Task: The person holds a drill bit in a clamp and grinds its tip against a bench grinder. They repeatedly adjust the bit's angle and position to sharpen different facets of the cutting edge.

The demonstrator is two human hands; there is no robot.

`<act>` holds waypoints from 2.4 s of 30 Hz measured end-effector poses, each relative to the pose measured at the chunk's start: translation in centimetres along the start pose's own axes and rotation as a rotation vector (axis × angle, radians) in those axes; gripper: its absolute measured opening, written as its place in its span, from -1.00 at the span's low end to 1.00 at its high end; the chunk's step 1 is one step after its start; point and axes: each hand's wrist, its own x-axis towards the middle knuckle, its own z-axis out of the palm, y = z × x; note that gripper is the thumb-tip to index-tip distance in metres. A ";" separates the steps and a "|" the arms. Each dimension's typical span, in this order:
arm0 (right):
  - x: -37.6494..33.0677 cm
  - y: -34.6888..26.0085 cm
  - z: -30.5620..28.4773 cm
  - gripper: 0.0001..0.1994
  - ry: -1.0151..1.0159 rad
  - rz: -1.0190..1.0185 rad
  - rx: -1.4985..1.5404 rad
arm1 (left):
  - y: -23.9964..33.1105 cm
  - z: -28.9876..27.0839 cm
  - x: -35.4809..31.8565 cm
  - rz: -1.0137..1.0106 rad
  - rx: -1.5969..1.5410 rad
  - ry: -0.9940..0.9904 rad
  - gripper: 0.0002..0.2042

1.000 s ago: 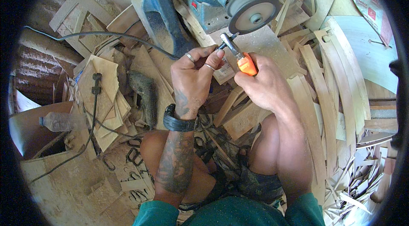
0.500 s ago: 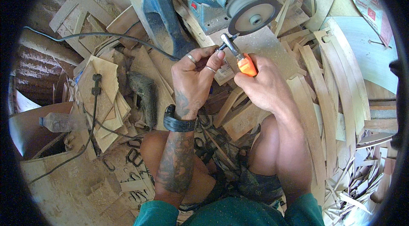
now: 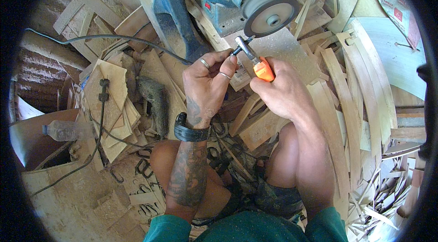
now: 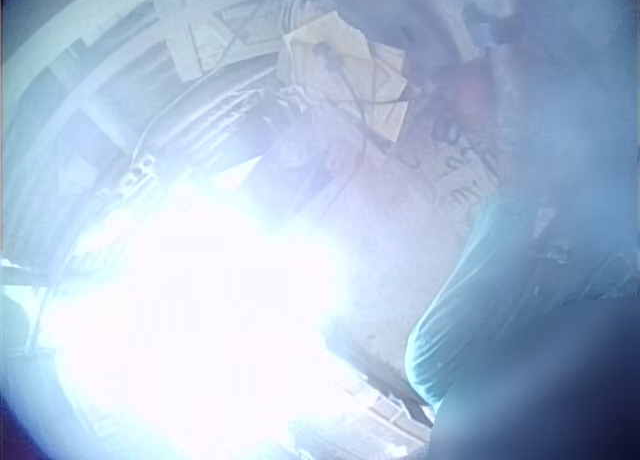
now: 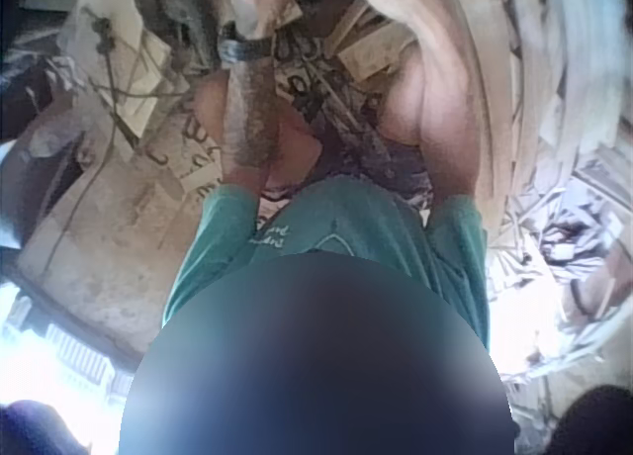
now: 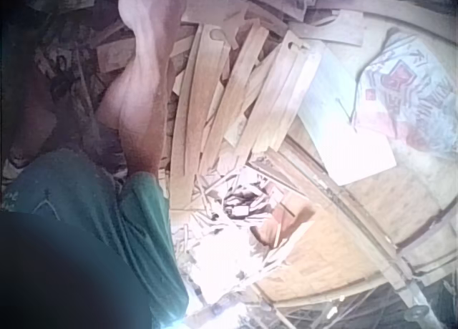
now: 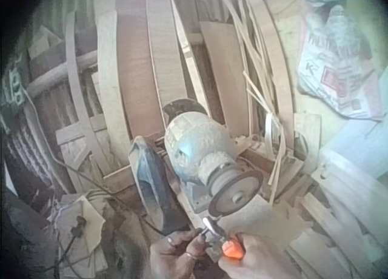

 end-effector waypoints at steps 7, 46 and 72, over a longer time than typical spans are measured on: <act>0.0 0.0 0.1 -0.76 0.003 0.002 -0.007 | -0.3 0.3 0.1 0.029 -0.039 0.032 -0.76; 0.0 -0.6 -0.4 -0.67 -0.025 0.029 -0.047 | -0.2 0.2 -0.1 0.024 0.000 0.050 -0.76; 0.0 -0.4 -0.4 -0.66 -0.041 0.019 -0.035 | -0.2 0.3 -0.3 0.030 -0.012 0.047 -0.76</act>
